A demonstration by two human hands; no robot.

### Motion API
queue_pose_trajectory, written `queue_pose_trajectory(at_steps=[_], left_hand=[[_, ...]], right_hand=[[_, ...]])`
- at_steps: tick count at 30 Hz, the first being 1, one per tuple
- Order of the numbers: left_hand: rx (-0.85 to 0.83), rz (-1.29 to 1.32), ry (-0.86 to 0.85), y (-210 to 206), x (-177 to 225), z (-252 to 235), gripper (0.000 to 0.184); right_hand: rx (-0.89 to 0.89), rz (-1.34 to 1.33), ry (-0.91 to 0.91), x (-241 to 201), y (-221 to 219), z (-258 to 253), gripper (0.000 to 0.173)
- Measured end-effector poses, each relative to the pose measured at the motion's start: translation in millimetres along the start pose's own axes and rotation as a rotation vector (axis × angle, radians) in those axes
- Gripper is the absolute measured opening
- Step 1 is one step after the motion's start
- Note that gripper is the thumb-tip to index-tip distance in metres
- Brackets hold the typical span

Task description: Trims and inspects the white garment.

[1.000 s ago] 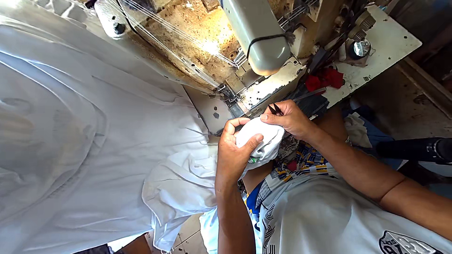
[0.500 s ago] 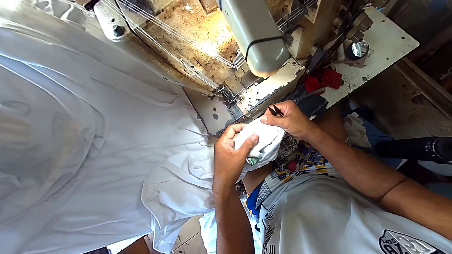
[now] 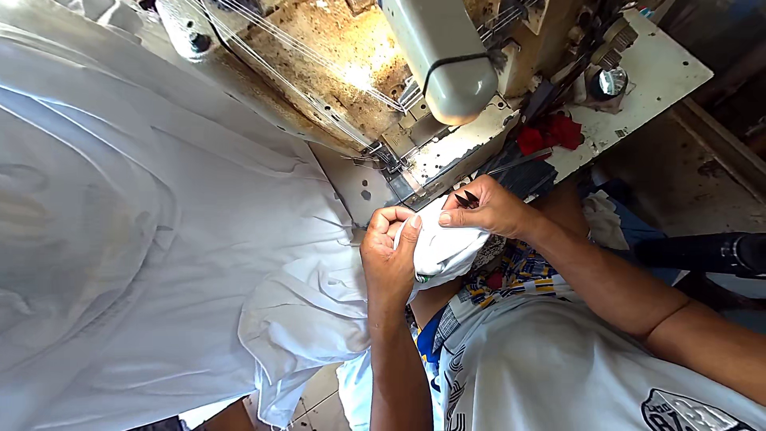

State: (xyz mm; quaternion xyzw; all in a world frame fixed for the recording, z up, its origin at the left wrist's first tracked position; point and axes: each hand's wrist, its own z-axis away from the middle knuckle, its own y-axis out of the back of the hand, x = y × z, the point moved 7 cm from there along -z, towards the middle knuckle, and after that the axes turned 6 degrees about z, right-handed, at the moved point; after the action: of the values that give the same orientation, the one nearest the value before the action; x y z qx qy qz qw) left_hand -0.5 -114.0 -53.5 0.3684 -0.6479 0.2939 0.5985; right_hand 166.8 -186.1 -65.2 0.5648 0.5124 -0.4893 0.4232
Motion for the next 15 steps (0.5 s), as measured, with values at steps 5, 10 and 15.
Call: queue_pose_trajectory(at_steps=[5,10,15], left_hand=[[-0.081,0.049,0.063,-0.8,0.7,2.7,0.049],[-0.116,0.088,0.113,0.6,-1.5,4.1,0.052],[-0.167,0.118,0.133,2.0,-3.3,4.4,0.053]], right_hand=[[0.050,-0.047,-0.030,5.1,0.1,0.1,0.019],[0.113,-0.055,-0.078,9.9,-0.3,1.9,0.019],[0.133,-0.090,-0.122,13.1,-2.0,2.4,0.023]])
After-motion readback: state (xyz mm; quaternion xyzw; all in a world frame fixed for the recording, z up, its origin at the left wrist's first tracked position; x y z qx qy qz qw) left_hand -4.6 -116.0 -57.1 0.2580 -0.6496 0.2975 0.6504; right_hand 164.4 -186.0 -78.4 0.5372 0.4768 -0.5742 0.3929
